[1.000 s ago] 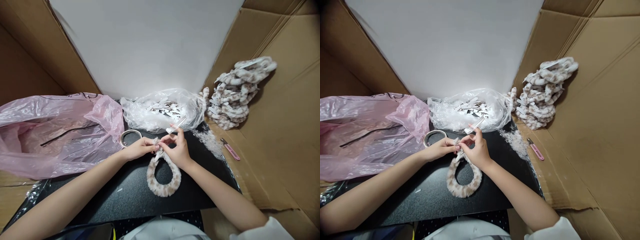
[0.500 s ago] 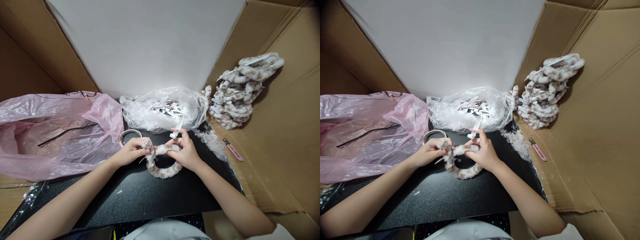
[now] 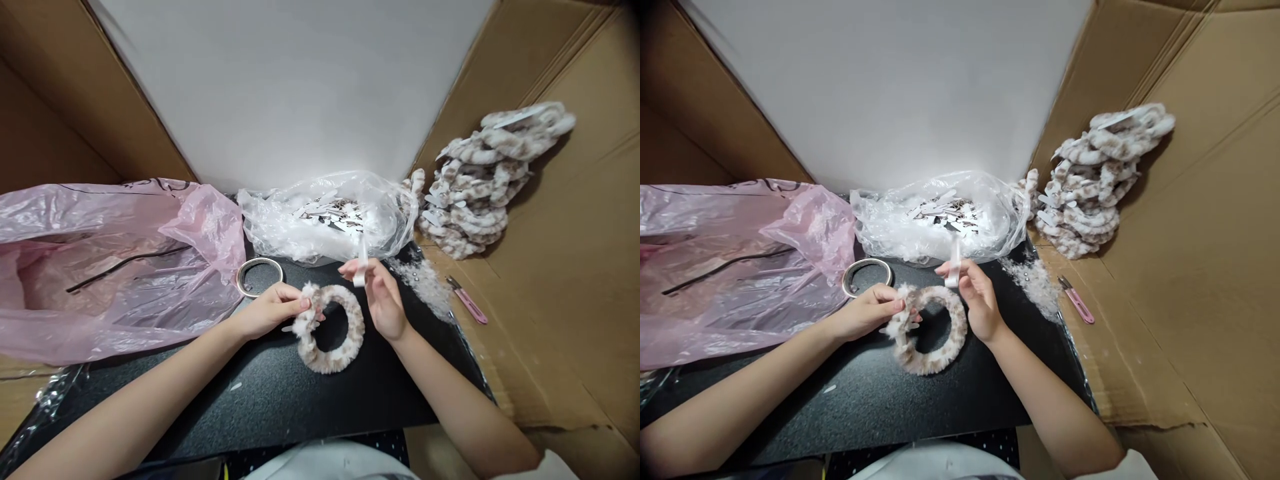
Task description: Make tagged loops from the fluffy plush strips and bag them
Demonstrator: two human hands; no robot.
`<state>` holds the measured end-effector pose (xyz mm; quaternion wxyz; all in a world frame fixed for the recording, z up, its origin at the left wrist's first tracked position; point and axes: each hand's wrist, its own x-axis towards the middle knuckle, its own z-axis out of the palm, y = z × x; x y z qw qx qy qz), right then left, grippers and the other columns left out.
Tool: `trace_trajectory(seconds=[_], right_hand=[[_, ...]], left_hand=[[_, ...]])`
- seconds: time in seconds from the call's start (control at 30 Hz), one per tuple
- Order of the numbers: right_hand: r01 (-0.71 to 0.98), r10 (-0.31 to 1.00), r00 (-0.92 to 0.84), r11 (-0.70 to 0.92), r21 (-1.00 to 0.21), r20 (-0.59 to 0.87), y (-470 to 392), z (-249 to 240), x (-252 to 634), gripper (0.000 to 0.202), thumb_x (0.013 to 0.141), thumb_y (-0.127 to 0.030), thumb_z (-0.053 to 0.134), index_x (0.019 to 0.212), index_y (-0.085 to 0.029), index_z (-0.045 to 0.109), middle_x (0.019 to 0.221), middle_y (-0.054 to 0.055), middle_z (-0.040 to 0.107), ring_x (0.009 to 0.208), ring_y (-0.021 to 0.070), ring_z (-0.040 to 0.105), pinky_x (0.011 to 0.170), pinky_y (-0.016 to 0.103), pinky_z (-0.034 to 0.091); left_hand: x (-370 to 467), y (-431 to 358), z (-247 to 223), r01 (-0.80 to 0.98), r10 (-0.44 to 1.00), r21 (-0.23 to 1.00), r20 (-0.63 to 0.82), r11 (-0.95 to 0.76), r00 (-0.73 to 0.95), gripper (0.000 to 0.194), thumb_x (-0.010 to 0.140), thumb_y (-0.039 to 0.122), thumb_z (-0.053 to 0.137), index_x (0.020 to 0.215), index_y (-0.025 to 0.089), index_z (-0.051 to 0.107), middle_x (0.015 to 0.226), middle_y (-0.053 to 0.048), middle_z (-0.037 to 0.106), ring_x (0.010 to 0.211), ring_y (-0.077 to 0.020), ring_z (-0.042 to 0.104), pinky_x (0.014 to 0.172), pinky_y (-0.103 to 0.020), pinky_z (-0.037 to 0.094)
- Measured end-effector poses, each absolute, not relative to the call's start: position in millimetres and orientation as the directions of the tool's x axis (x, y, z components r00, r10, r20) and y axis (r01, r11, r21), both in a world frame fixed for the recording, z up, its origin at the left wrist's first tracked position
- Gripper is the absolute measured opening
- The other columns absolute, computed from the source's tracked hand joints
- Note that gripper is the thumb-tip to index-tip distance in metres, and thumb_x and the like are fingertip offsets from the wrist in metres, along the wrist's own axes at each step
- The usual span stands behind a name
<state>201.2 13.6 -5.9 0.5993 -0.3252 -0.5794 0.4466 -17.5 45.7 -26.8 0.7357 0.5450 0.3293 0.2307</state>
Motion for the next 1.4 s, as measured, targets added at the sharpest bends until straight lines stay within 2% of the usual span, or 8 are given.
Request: trace_trajectory(seconds=[0.1,0.23,0.37,0.5,0.73,0.97,1.1,1.4], right_hand=[[-0.141,0.909,-0.248,0.309,-0.941,0.336,10.6,2.2,203.9,0.045,0.094,-0.052,0.045,0.070,-0.018,0.064,0.073,0.004,0.062,0.071,0.0162,0.059,0.070,0.029,0.046],[0.119,0.870,-0.476,0.210,-0.970,0.130,5.6,4.6,193.8,0.039,0.091,-0.041,0.054,0.065,-0.015,0.065,0.061,0.001,0.060,0.056,0.0113,0.053,0.056,0.023,0.039],[0.241,0.924,-0.360,0.224,-0.944,0.127,2.2,-0.1,182.4,0.033,0.087,-0.033,0.057,0.059,-0.015,0.063,0.055,-0.001,0.055,0.051,0.0094,0.047,0.052,0.022,0.035],[0.284,0.960,-0.221,0.233,-0.930,0.173,-0.5,-3.3,176.8,0.035,0.083,-0.031,0.060,0.051,-0.017,0.057,0.050,-0.001,0.050,0.046,0.0093,0.041,0.048,0.024,0.031],[0.306,0.981,-0.102,0.186,-0.934,0.162,-4.0,-9.7,169.9,0.039,0.082,-0.034,0.061,0.047,-0.019,0.054,0.047,-0.001,0.049,0.046,0.0103,0.042,0.047,0.025,0.031],[0.304,0.985,-0.086,0.169,-0.938,0.149,-5.8,-14.6,167.5,0.039,0.082,-0.033,0.060,0.047,-0.018,0.056,0.048,0.000,0.053,0.048,0.0110,0.045,0.048,0.025,0.033],[0.290,0.985,-0.094,0.168,-0.942,0.147,-5.9,-14.7,167.7,0.037,0.083,-0.032,0.058,0.049,-0.018,0.059,0.048,0.001,0.055,0.048,0.0112,0.046,0.048,0.025,0.033],[0.267,0.982,-0.186,0.011,-0.964,-0.041,-3.9,-10.9,170.4,0.017,0.079,-0.024,0.061,0.065,-0.016,0.067,0.057,0.000,0.062,0.049,0.0105,0.048,0.046,0.022,0.035]], left_hand=[[-14.5,45.4,-27.4,-0.024,0.757,0.948,-0.238,0.317,0.609,0.036,0.074,0.046,0.074,0.079,0.010,0.077,0.067,-0.007,0.071,0.055,-0.0121,0.058,0.052,-0.021,0.040],[-8.5,41.6,-25.0,-0.164,0.818,0.935,-0.180,0.315,0.547,0.042,0.070,0.027,0.080,0.108,0.016,0.067,0.077,-0.002,0.072,0.064,-0.0120,0.062,0.061,-0.020,0.044],[-4.5,36.3,-23.7,-0.210,0.841,0.926,-0.170,0.315,0.514,0.038,0.071,0.025,0.077,0.099,0.021,0.053,0.061,0.006,0.063,0.047,-0.0063,0.051,0.047,-0.014,0.035],[-2.4,34.0,-21.5,-0.191,0.865,0.944,-0.149,0.268,0.480,0.030,0.071,0.027,0.077,0.085,0.017,0.052,0.059,0.007,0.059,0.046,-0.0039,0.046,0.046,-0.013,0.030],[2.5,27.6,-10.9,-0.099,0.926,0.986,-0.090,0.136,0.366,0.027,0.069,0.035,0.078,0.079,0.013,0.066,0.066,0.000,0.067,0.057,-0.0103,0.058,0.056,-0.019,0.043],[0.0,21.9,-10.4,-0.052,0.930,0.997,-0.028,0.050,0.366,0.023,0.075,0.035,0.073,0.083,0.014,0.074,0.076,-0.005,0.075,0.068,-0.0155,0.067,0.064,-0.022,0.051],[-0.2,20.5,-9.9,-0.063,0.927,0.998,0.017,0.007,0.374,0.025,0.067,0.028,0.081,0.087,0.015,0.075,0.082,-0.006,0.077,0.072,-0.0167,0.068,0.069,-0.024,0.054],[0.0,19.5,-11.2,-0.090,0.974,0.993,-0.059,0.081,0.220,0.022,0.072,0.036,0.077,0.078,0.015,0.074,0.072,-0.004,0.073,0.060,-0.0124,0.062,0.057,-0.020,0.050]])
